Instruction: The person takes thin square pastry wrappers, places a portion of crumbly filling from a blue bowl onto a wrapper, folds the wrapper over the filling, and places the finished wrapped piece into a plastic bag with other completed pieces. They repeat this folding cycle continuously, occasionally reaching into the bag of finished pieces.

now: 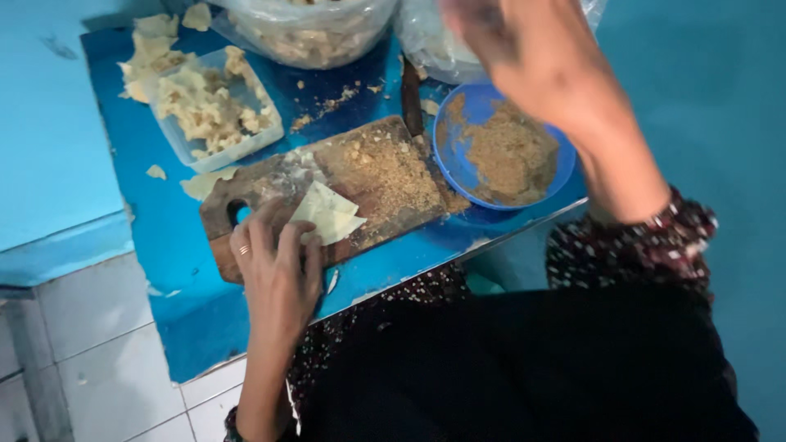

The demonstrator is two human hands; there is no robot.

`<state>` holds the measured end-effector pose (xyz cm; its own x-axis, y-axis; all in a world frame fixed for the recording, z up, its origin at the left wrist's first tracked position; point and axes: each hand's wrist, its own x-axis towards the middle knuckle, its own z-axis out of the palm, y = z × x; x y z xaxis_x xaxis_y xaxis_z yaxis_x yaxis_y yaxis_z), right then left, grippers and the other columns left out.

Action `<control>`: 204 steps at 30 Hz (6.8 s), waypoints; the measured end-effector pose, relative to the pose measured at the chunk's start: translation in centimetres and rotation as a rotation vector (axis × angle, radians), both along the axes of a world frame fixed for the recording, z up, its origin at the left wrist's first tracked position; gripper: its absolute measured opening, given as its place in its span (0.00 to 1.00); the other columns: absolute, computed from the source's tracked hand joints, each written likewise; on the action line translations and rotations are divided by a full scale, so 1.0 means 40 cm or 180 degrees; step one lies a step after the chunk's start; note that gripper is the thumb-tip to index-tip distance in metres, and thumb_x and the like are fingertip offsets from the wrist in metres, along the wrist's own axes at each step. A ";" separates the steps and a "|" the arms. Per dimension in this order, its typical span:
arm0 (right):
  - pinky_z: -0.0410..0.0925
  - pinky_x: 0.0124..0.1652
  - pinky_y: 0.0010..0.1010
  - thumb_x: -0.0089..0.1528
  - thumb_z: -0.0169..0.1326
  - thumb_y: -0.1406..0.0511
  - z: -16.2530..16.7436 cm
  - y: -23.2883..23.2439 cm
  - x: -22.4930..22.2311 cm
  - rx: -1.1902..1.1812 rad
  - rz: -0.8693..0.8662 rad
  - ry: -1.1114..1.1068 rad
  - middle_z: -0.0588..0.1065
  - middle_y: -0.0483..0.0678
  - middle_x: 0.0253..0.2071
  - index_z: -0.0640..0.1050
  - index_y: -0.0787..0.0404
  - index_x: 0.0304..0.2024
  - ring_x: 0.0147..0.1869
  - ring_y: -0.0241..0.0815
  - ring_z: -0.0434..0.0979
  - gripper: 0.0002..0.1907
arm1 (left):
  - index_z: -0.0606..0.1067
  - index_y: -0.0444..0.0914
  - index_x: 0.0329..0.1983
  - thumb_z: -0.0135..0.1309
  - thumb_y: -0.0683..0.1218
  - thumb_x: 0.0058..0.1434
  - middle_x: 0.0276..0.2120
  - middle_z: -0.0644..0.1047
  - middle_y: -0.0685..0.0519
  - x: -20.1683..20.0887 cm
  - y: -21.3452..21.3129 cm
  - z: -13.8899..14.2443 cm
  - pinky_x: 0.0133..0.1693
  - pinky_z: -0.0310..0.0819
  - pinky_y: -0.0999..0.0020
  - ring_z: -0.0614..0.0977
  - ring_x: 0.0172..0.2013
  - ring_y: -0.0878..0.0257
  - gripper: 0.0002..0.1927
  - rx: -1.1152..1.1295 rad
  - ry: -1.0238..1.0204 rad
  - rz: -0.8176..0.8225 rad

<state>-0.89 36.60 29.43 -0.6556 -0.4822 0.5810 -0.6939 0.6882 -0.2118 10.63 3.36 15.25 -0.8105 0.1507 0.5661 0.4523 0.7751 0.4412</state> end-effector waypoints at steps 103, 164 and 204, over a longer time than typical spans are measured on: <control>0.65 0.44 0.42 0.61 0.63 0.66 -0.291 -0.339 0.192 -0.0151 -0.0503 -0.0638 0.72 0.50 0.39 0.78 0.60 0.38 0.46 0.50 0.74 0.06 | 0.76 0.40 0.40 0.60 0.42 0.62 0.60 0.69 0.44 -0.011 0.064 0.000 0.64 0.51 0.32 0.68 0.61 0.43 0.05 0.0253 -0.0024 0.0946; 0.66 0.46 0.36 0.57 0.64 0.64 -0.306 -0.369 0.086 -0.0491 0.0566 -0.1737 0.76 0.45 0.40 0.83 0.56 0.40 0.45 0.43 0.74 0.08 | 0.79 0.38 0.36 0.62 0.43 0.59 0.60 0.67 0.43 -0.042 -0.001 -0.016 0.65 0.44 0.25 0.64 0.64 0.41 0.05 0.0227 -0.0203 0.0288; 0.70 0.45 0.33 0.65 0.61 0.62 -0.232 -0.408 0.027 -0.0607 0.0695 -0.1376 0.74 0.48 0.47 0.78 0.57 0.43 0.49 0.39 0.74 0.08 | 0.74 0.38 0.40 0.59 0.49 0.60 0.51 0.70 0.41 0.010 -0.017 0.009 0.61 0.50 0.31 0.69 0.56 0.41 0.11 -0.0293 -0.0180 0.1287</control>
